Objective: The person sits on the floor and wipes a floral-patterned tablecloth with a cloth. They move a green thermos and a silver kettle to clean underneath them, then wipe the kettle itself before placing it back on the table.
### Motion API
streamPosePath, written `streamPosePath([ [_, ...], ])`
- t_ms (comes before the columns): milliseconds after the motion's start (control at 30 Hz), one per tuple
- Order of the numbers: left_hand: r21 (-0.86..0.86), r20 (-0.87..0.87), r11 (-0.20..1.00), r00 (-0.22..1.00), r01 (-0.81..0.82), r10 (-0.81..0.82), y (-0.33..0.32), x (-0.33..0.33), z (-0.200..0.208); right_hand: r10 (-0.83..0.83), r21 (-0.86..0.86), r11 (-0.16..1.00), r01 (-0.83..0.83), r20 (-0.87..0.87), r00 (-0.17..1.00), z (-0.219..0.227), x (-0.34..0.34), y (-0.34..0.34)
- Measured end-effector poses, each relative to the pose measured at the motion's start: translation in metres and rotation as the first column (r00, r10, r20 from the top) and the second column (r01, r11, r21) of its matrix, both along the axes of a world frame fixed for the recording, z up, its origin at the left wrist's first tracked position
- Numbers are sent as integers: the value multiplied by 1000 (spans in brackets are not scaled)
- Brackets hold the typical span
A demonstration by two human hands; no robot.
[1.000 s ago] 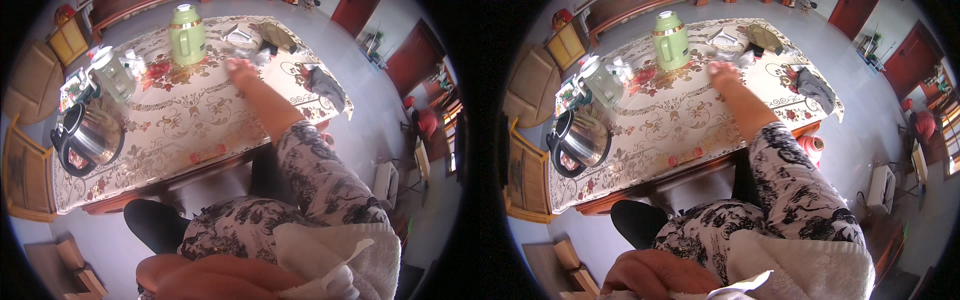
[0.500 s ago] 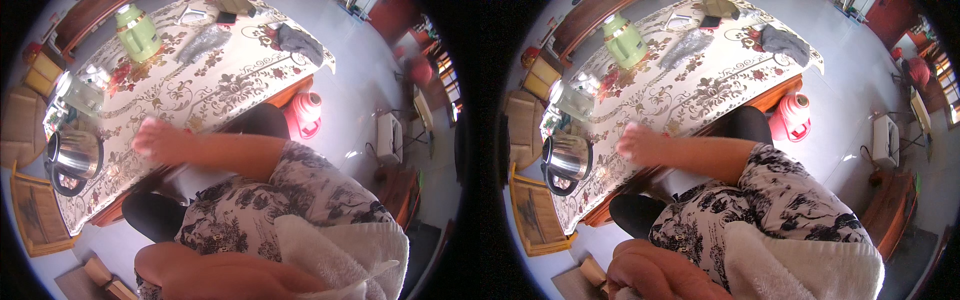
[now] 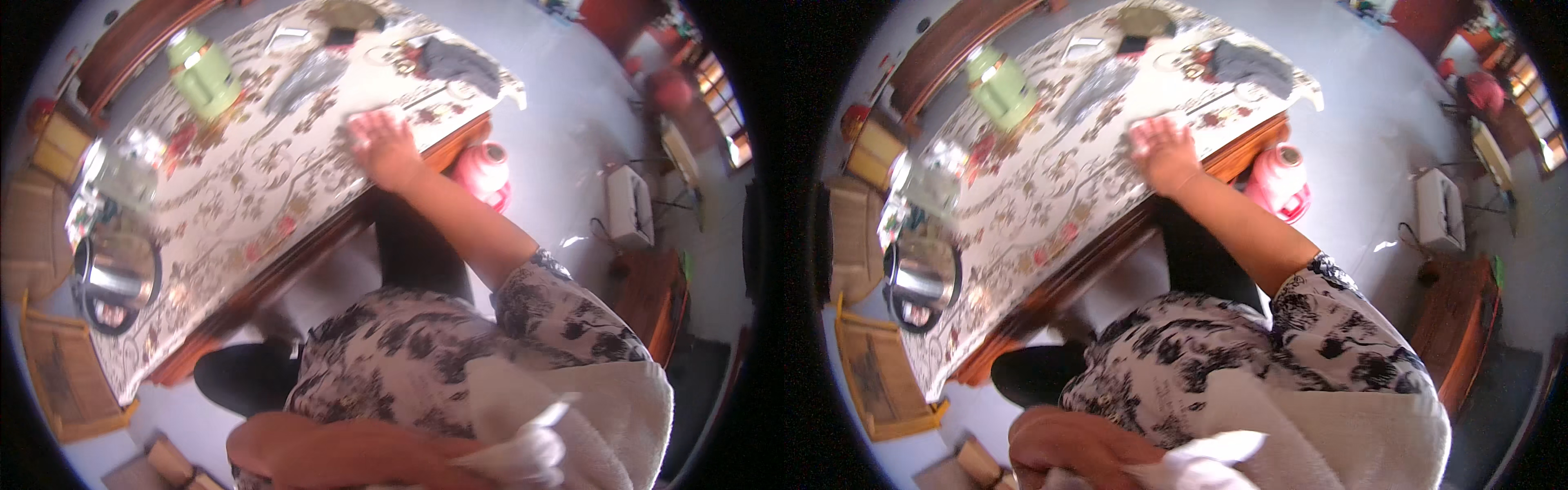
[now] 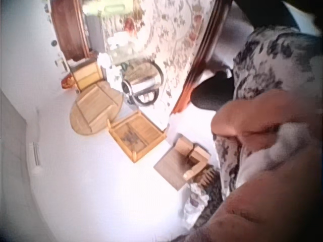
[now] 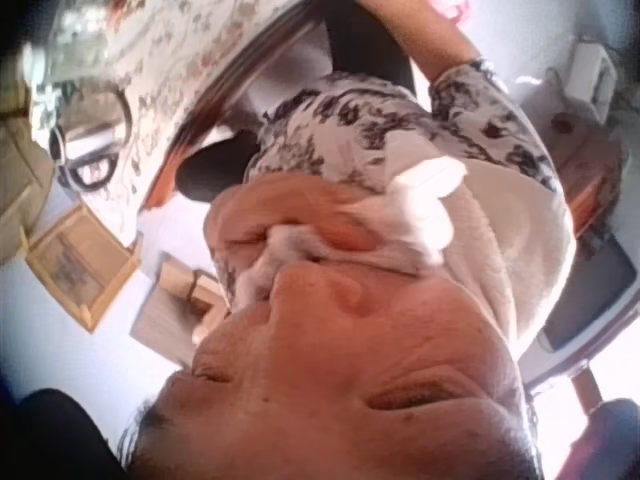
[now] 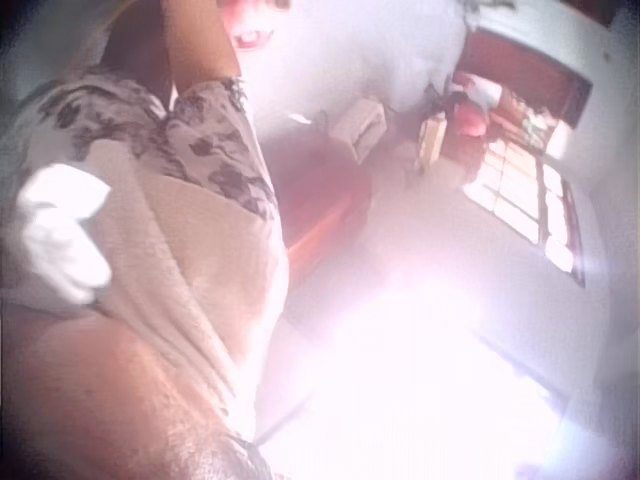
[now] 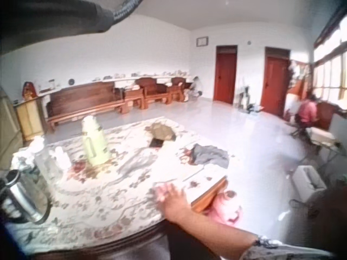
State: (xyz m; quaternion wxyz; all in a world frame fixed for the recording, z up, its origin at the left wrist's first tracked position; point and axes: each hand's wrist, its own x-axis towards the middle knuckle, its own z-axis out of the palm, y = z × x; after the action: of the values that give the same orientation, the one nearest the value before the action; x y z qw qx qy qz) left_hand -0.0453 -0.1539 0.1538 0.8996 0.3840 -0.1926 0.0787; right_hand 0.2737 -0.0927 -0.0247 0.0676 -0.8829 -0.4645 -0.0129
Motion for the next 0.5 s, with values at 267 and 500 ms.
streamPosePath([
  [267,-81,165,967,960,241,-226,-22,24,-22,739,629,473,-617,99,667,-40,-191,71],
  [500,254,193,967,981,-31,-20,13,5,-14,400,425,815,-393,77,913,-12,-26,-29],
])
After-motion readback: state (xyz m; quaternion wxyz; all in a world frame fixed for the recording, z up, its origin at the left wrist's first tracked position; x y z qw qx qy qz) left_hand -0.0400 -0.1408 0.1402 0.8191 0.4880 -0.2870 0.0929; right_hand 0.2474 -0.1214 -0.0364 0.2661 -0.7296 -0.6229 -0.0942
